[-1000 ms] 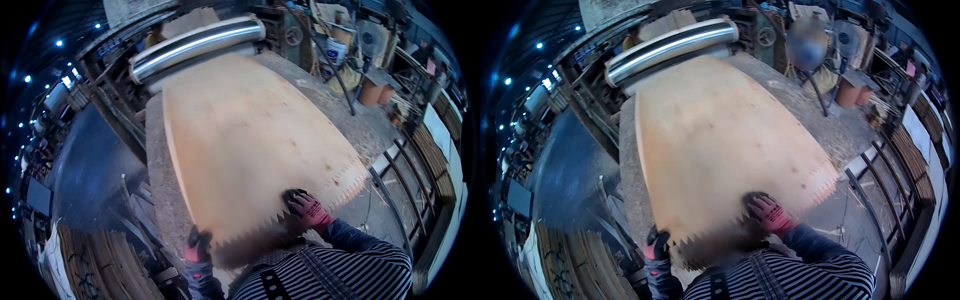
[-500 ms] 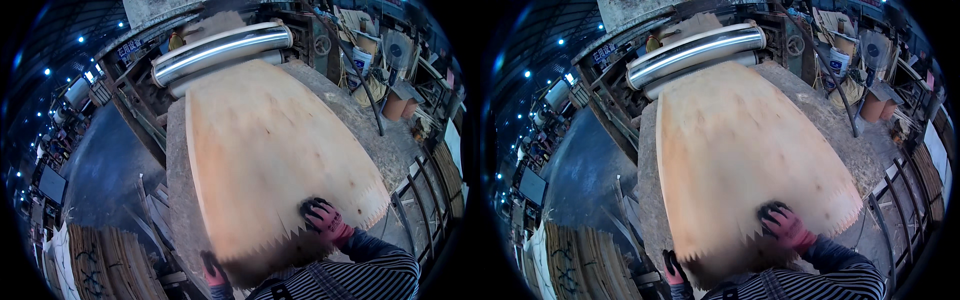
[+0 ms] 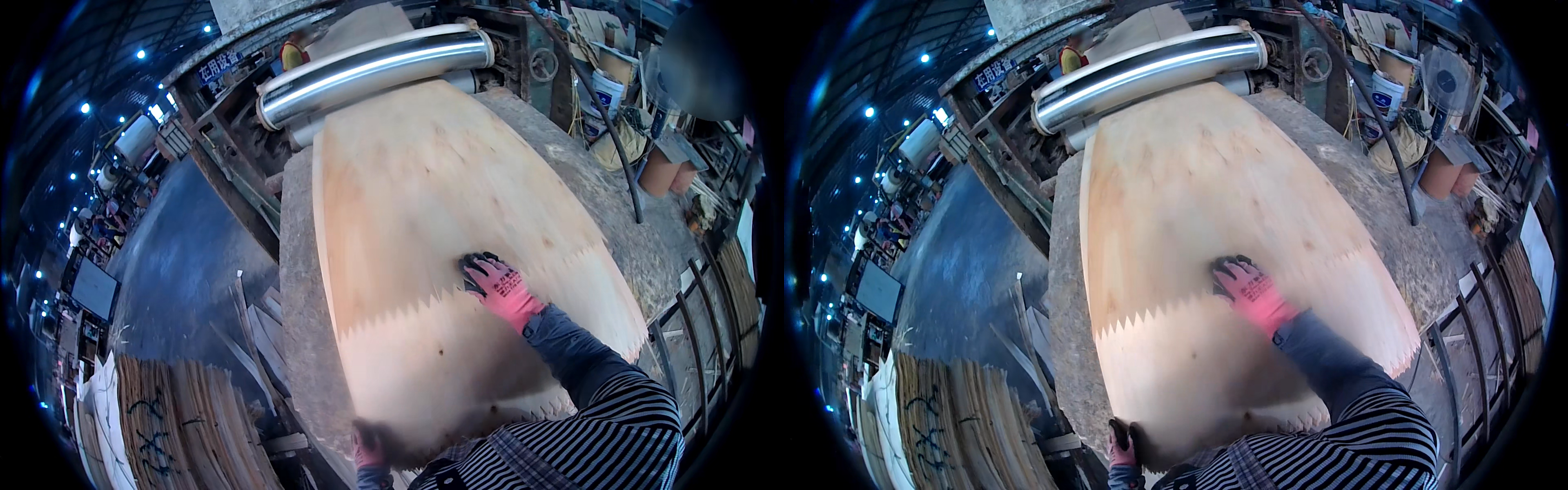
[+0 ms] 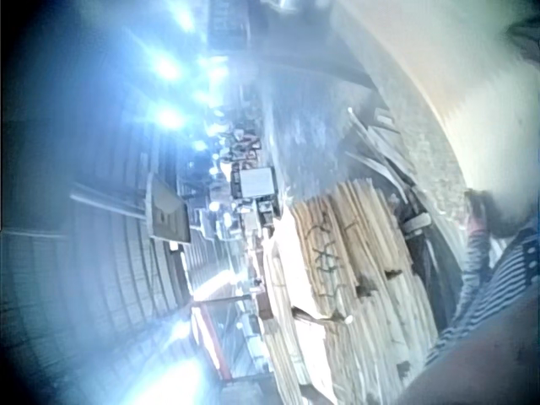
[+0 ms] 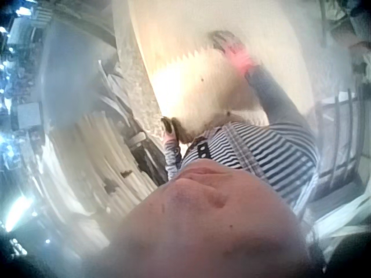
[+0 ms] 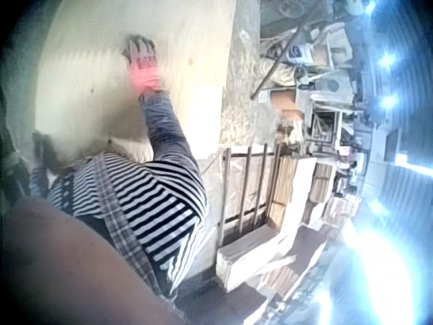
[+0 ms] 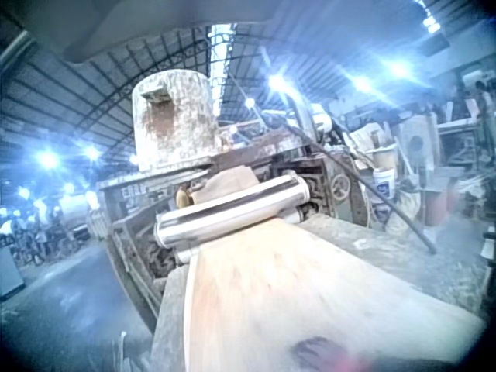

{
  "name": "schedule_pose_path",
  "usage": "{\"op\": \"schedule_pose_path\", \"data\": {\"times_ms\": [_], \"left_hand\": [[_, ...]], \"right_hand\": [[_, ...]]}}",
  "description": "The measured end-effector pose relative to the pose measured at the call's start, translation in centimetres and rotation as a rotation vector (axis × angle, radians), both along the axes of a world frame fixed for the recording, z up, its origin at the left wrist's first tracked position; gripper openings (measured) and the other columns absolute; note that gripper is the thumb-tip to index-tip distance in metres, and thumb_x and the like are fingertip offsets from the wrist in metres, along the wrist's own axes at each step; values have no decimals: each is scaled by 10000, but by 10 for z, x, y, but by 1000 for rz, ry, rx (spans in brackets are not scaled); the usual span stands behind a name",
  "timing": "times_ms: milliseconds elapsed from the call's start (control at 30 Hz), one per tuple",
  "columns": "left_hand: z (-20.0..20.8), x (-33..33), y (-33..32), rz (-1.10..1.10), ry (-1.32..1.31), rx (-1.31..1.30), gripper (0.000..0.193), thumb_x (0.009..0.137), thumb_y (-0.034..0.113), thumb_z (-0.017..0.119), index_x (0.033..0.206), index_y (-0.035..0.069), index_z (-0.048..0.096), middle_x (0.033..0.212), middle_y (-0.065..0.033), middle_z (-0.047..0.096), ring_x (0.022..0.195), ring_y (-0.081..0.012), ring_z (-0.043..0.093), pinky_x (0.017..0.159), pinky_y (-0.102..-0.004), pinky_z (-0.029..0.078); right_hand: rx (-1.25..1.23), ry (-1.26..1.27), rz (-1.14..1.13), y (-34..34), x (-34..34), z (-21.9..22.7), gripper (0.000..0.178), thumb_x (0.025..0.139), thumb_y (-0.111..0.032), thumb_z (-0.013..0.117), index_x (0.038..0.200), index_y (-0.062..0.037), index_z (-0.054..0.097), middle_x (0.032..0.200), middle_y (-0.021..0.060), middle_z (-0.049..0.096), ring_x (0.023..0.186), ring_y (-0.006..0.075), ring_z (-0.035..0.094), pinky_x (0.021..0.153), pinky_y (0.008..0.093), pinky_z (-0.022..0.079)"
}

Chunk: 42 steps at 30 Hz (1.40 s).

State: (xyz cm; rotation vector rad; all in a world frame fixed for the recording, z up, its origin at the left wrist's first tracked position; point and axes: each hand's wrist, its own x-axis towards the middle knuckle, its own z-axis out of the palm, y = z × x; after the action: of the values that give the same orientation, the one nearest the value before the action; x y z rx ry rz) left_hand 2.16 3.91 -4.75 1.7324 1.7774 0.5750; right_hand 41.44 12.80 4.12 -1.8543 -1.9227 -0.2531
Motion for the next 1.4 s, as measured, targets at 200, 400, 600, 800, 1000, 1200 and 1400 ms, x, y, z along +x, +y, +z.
{"op": "schedule_pose_path", "data": {"times_ms": [200,400,600,800,1000,1200,1400], "left_hand": [[5,8,2,-5,55,15,513,787,254,493,1215,12,348,1185,-224,406,1089,-363,394,907,-376,339],[-47,-38,3,-98,-196,28,475,822,224,479,1227,15,344,1228,-201,379,1121,-294,394,918,-365,334],[-29,-35,13,-23,-350,-73,409,826,91,479,1212,7,371,1096,-156,511,1043,-238,478,891,-317,379],[80,-22,9,-265,-900,-87,438,805,43,484,1222,0,356,1129,-105,492,1002,-159,486,855,-269,382],[161,26,-33,-335,-1403,-361,629,795,9,479,1319,77,138,1039,-118,528,942,-177,518,834,-259,408],[145,16,-81,-867,-899,117,681,777,31,497,1306,9,69,1240,-154,318,1093,-201,376,917,-316,302],[176,-29,-62,-688,-1145,-265,566,792,34,470,1277,-4,181,1065,-155,465,961,-216,493,809,-358,432]], "right_hand": [[99,-11,-11,62,28,-39,406,770,-300,494,1124,-106,458,1173,125,429,1103,298,381,941,418,281],[51,58,-2,49,-11,16,494,798,-326,458,1201,-55,368,1242,145,346,1176,298,286,997,431,172],[-192,187,128,-87,-40,13,503,775,-317,505,1164,-14,407,1213,179,378,1166,303,304,995,421,193],[-409,198,20,-220,-77,-10,670,661,-365,627,1163,15,400,1238,203,336,1171,360,279,988,434,203],[-176,65,26,-249,-118,-42,652,565,-278,697,1108,-30,436,1197,213,359,1132,403,315,917,481,297],[-24,172,-300,-344,-79,-30,432,680,-46,510,1107,-1,470,1102,190,486,1038,327,454,891,391,360],[-26,135,-85,-324,-152,0,392,612,-80,560,989,21,530,1031,213,504,954,393,479,822,434,400]]}}
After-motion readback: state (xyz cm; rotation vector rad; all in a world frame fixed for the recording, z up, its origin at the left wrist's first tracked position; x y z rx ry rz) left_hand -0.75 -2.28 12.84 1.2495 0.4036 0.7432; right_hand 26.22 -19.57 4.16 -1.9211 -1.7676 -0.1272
